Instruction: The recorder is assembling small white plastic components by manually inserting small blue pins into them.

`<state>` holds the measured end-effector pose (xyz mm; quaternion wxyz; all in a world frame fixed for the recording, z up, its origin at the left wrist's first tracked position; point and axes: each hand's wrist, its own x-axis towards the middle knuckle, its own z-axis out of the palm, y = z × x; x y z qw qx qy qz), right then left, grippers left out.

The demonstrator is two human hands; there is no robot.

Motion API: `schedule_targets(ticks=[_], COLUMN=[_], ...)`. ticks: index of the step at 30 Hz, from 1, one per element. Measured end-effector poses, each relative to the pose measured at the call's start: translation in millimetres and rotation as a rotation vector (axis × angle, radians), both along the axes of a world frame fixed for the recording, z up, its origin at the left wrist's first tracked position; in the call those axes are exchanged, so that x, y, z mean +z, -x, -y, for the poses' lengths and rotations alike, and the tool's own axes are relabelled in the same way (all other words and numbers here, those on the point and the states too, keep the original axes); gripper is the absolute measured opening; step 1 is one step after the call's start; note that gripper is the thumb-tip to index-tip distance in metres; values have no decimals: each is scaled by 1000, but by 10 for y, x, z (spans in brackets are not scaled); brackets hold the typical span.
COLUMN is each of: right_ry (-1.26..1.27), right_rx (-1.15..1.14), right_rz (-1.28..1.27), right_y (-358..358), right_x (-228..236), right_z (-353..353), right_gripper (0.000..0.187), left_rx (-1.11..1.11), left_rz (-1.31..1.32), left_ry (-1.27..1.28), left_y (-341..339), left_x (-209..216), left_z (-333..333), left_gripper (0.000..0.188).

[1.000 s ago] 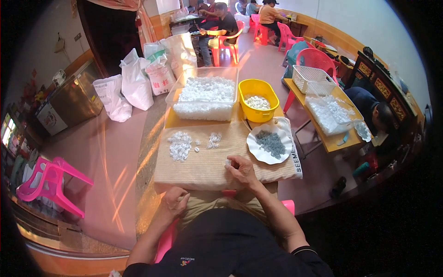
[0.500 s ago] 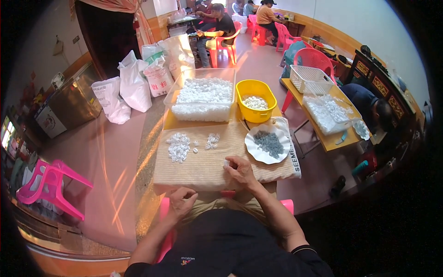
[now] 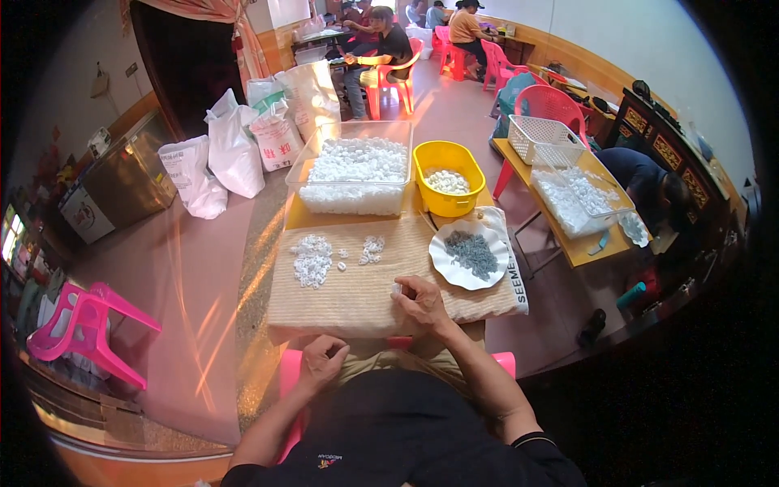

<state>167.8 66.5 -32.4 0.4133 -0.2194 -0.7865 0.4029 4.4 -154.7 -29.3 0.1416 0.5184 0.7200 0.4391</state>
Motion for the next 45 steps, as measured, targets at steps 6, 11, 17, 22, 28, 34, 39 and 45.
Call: schedule_targets(ticks=[6, 11, 17, 22, 28, 34, 39, 45], right_ry=[-25, -8, -15, -15, -12, -4, 95, 8], right_rx=[-4, 0, -3, -10, -10, -5, -5, 8], right_rz=[6, 9, 17, 14, 3, 9, 62, -19], right_y=[-4, 1, 2, -5, -33, -3, 2, 19], right_x=[-2, 17, -1, 48, 34, 48, 50, 4], right_z=[-20, -2, -7, 19, 50, 30, -19, -48], right_gripper=[27, 27, 27, 26, 25, 26, 29, 27], left_rx=[-9, -9, -7, 11, 10, -22, -102, -98], left_rz=[-26, -23, 35, 60, 60, 85, -224, -730], left_ry=[-8, -29, -30, -9, 4, -22, -219, -704], left_y=[-13, 18, 17, -15, -54, -125, -272, -201], left_x=[21, -93, -142, -112, -106, -17, 689, 1652], left_z=[-24, -34, -35, -29, -15, -19, -144, -237], left_gripper=[9, 9, 9, 9, 9, 10, 42, 96])
